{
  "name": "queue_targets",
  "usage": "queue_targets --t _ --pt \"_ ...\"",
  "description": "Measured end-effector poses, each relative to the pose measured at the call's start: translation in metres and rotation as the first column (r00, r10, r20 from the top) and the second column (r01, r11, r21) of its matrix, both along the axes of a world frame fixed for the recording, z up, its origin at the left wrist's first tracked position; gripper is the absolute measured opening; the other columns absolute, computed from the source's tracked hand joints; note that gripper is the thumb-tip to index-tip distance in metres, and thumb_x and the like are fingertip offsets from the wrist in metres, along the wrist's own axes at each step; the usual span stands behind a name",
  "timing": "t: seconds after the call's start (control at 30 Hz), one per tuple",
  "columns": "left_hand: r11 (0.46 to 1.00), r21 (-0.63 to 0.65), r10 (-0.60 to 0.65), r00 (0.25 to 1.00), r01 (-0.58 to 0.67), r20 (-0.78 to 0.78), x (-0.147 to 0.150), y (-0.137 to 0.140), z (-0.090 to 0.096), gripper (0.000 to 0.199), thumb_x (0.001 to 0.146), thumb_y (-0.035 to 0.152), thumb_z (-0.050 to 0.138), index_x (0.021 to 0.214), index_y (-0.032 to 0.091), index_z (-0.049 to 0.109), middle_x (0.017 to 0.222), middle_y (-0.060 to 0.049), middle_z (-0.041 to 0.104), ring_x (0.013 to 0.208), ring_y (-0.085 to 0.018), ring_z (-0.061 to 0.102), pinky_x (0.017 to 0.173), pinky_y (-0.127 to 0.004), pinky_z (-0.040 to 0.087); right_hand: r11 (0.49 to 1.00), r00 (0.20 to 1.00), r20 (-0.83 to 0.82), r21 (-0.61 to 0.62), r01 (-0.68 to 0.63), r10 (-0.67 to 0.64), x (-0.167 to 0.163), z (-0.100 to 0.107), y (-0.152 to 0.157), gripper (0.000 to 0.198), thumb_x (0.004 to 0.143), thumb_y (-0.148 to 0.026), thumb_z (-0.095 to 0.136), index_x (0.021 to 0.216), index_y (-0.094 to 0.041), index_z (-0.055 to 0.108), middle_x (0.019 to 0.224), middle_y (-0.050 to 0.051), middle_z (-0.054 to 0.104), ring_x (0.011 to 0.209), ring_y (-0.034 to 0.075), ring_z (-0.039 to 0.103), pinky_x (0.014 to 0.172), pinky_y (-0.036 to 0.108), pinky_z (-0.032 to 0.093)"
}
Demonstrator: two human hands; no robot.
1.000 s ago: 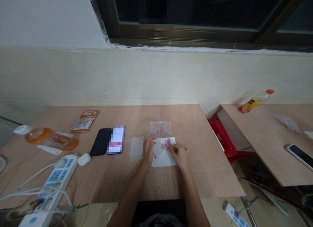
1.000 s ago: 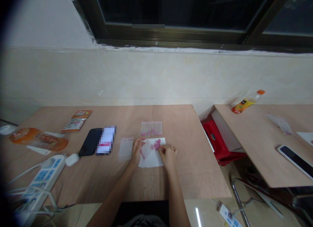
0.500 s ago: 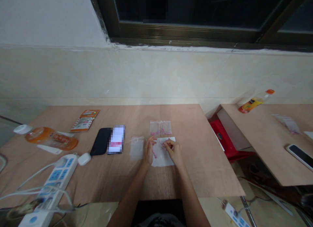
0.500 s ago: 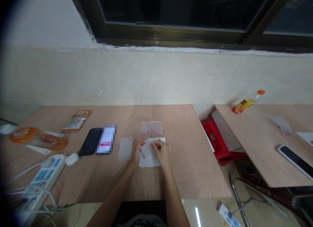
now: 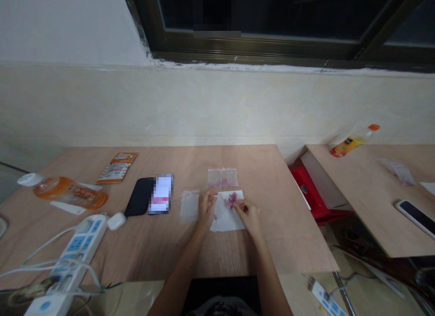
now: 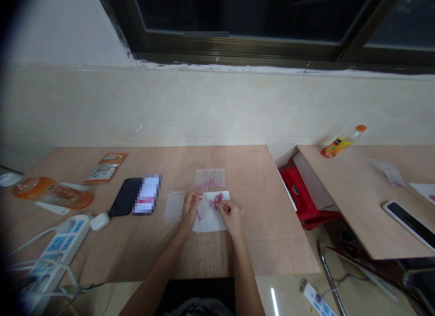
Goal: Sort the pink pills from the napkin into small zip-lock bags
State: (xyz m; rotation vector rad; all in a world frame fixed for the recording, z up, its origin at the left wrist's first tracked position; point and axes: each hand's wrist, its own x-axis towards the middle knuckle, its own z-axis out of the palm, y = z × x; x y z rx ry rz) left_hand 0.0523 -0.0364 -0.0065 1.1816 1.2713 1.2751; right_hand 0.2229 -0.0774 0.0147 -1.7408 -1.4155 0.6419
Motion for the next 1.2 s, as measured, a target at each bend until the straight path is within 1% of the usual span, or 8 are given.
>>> queue_targets --t 0.13,0.2,0.5,0.67,0.87,0.97,1.07,1.2 --pt "0.998 0.054 0.030 0.999 -0.028 -0.037 0.001 0.004 -0.005 0.036 0.080 0.038 0.065 0.111 0.020 0.061 0.098 -0.007 0.068 0.084 -0.016 0.062 0.079 -0.030 0.051 0.994 0.994 0.031 -0.002 -0.106 0.106 -0.013 0.004 -0.003 0.031 0.081 -0.048 0.063 0.080 -0.020 0.075 0.069 0.003 0.068 0.065 0.018 0.059 0.066 0.028 0.041" --pt "0.997 0.063 0.039 0.999 -0.037 -0.030 0.001 0.005 -0.004 0.037 0.076 0.036 0.068 0.109 0.020 0.061 0.095 -0.006 0.069 0.083 -0.016 0.063 0.081 -0.031 0.050 0.993 0.992 0.030 0.006 -0.122 0.121 -0.017 0.006 -0.003 0.029 0.083 -0.046 0.062 0.079 -0.020 0.074 0.069 0.003 0.069 0.066 0.018 0.059 0.067 0.028 0.041" --pt "0.999 -0.038 0.013 0.996 -0.009 0.094 -0.008 0.004 0.022 0.039 0.067 0.037 0.075 0.100 0.018 0.065 0.081 -0.002 0.066 0.074 -0.014 0.062 0.071 -0.027 0.051 0.981 0.985 -0.075 0.122 -0.148 0.158 -0.019 0.016 0.000 0.031 0.090 -0.044 0.055 0.077 -0.020 0.071 0.071 0.003 0.068 0.063 0.017 0.056 0.066 0.029 0.041" --pt "0.990 -0.081 -0.110 0.988 0.119 0.104 -0.017 0.000 0.043 0.029 0.071 0.043 0.073 0.079 0.015 0.069 0.076 -0.003 0.067 0.069 -0.013 0.060 0.064 -0.024 0.047 0.971 0.977 -0.092 0.160 -0.177 0.193 -0.017 0.032 0.004 0.031 0.090 -0.043 0.054 0.072 -0.020 0.067 0.066 0.002 0.063 0.064 0.016 0.054 0.068 0.028 0.040" --pt "0.992 -0.065 -0.103 0.990 0.110 0.092 -0.022 -0.003 0.056 0.029 0.070 0.043 0.074 0.065 0.016 0.065 0.061 0.001 0.061 0.057 -0.010 0.053 0.055 -0.021 0.041 0.951 0.969 -0.070 0.225 -0.214 0.235 -0.018 0.042 0.010 0.028 0.089 -0.041 0.057 0.072 -0.020 0.067 0.067 0.001 0.062 0.066 0.016 0.053 0.074 0.030 0.039" --pt "0.993 -0.029 -0.113 0.989 0.117 0.099 -0.019 -0.004 0.056 0.030 0.071 0.044 0.073 0.064 0.017 0.063 0.061 0.001 0.061 0.059 -0.011 0.055 0.059 -0.022 0.044 0.944 0.961 -0.062 0.215 -0.252 0.270 -0.017 0.043 0.013 0.029 0.089 -0.043 0.057 0.075 -0.020 0.067 0.070 0.002 0.063 0.069 0.017 0.054 0.072 0.030 0.038" --pt "0.988 -0.067 -0.132 0.983 0.141 0.128 -0.016 -0.003 0.057 0.034 0.068 0.049 0.074 0.069 0.017 0.065 0.062 0.000 0.063 0.059 -0.012 0.059 0.059 -0.023 0.047 0.941 0.957 -0.049 0.204 -0.271 0.286 -0.014 0.044 0.015 0.031 0.090 -0.045 0.056 0.074 -0.020 0.067 0.072 0.003 0.064 0.072 0.018 0.055 0.073 0.030 0.038" --pt "0.956 -0.112 -0.251 0.955 0.270 0.158 -0.012 -0.001 0.061 0.039 0.063 0.053 0.078 0.075 0.017 0.070 0.068 -0.004 0.070 0.063 -0.016 0.064 0.063 -0.028 0.052 0.936 0.953 -0.036 0.201 -0.287 0.300 -0.011 0.046 0.016 0.030 0.090 -0.045 0.056 0.075 -0.020 0.067 0.072 0.002 0.063 0.071 0.017 0.054 0.073 0.030 0.038"
